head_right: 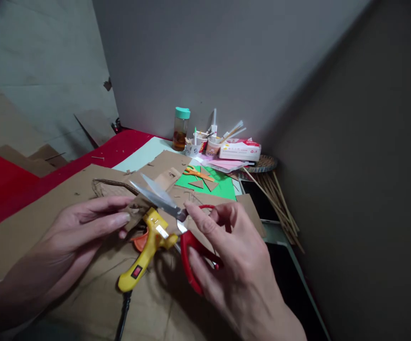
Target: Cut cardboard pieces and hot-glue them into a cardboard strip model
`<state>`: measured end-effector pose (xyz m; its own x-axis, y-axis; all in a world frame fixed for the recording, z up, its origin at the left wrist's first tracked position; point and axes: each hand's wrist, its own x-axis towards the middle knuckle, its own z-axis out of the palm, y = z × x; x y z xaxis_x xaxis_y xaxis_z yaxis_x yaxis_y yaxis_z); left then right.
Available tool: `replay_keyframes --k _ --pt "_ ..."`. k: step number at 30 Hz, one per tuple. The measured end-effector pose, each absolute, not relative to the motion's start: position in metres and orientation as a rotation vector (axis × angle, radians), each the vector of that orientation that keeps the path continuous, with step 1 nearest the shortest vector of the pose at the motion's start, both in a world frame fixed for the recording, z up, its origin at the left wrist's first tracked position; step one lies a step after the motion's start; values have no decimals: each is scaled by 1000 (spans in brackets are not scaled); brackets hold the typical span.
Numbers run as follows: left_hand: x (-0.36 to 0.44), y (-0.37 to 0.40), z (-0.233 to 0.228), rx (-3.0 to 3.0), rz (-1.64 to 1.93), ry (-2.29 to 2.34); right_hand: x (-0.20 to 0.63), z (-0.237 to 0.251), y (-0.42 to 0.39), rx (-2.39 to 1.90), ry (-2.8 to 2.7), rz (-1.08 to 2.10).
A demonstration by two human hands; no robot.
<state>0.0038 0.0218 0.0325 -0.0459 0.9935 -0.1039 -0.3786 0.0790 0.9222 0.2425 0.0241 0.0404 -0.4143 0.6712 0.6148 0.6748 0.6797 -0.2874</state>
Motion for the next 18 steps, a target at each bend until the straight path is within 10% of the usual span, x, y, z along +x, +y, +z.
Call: replay_keyframes --k 18 --pt "0 23 22 680 1141 863 230 23 19 -1029 -2349 -114"
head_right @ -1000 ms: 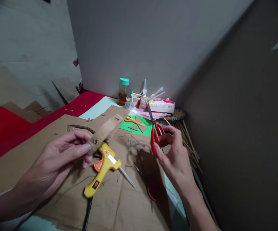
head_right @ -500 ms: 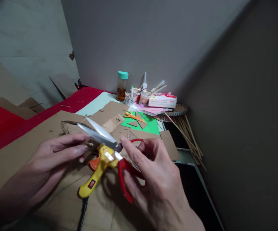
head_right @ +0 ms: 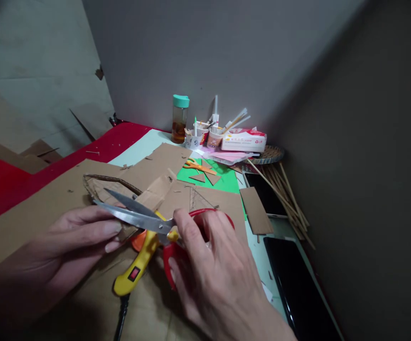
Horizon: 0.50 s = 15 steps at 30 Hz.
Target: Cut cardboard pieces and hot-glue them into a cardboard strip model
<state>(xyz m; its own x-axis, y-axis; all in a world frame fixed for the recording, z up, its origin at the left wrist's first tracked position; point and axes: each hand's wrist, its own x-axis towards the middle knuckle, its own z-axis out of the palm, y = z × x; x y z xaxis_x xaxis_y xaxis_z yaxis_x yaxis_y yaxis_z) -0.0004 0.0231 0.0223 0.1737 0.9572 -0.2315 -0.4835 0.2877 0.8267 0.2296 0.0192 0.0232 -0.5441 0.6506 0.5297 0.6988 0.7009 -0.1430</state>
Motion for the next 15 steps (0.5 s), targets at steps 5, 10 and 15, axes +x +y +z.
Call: replay_keyframes --k 5,10,15 --pt "2 20 24 595 1154 859 231 24 26 -937 -2328 -509" --pt "4 19 26 565 1172 912 231 21 29 -842 -2283 -613" --pt "4 20 27 571 1188 924 233 22 29 -815 -2310 -513"
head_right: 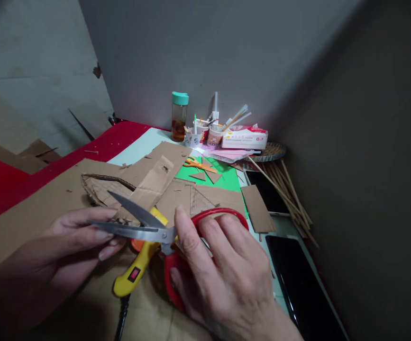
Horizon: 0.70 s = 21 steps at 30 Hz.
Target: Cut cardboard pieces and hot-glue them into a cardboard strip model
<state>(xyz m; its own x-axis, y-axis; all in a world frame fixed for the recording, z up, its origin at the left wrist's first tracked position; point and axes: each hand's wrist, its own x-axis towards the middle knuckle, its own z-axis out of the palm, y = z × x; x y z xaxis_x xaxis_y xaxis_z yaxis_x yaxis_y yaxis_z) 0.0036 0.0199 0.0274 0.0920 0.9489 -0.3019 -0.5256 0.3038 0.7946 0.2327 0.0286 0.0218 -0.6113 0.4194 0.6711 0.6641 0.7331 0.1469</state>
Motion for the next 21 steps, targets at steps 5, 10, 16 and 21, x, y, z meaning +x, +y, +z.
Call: replay_keyframes --k 5,10,16,21 --pt "4 18 27 604 1262 903 233 27 27 -800 -2344 -427" --pt "5 16 27 620 1261 940 234 23 25 -808 -2340 -425" --pt "6 14 26 593 1305 947 230 19 26 -774 -2325 -394" --pt "6 13 26 603 1351 955 227 17 27 -756 -2344 -368"
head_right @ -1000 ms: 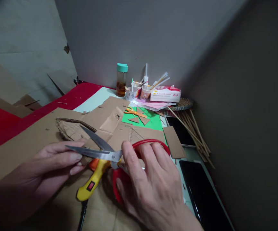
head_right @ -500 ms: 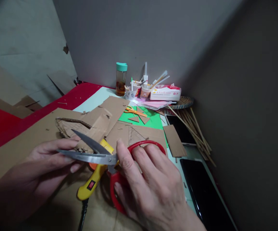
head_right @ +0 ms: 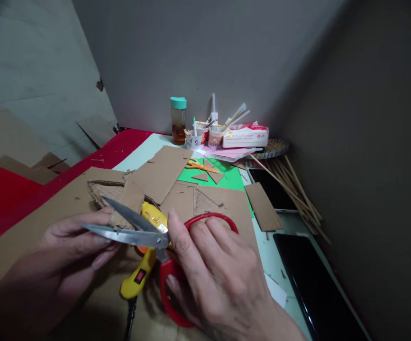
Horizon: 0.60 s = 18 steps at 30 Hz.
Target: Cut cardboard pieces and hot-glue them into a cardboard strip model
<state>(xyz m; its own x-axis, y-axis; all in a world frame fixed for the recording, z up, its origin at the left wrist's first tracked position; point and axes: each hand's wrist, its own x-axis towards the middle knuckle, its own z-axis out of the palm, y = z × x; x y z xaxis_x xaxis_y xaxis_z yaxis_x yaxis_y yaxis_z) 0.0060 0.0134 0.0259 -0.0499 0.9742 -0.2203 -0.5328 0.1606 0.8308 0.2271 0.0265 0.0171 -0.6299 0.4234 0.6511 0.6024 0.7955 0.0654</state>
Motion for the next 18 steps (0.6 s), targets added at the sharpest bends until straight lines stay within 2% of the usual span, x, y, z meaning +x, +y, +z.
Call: replay_keyframes --k 18 --pt "12 12 26 662 1312 994 229 5 28 -738 -2265 -488"
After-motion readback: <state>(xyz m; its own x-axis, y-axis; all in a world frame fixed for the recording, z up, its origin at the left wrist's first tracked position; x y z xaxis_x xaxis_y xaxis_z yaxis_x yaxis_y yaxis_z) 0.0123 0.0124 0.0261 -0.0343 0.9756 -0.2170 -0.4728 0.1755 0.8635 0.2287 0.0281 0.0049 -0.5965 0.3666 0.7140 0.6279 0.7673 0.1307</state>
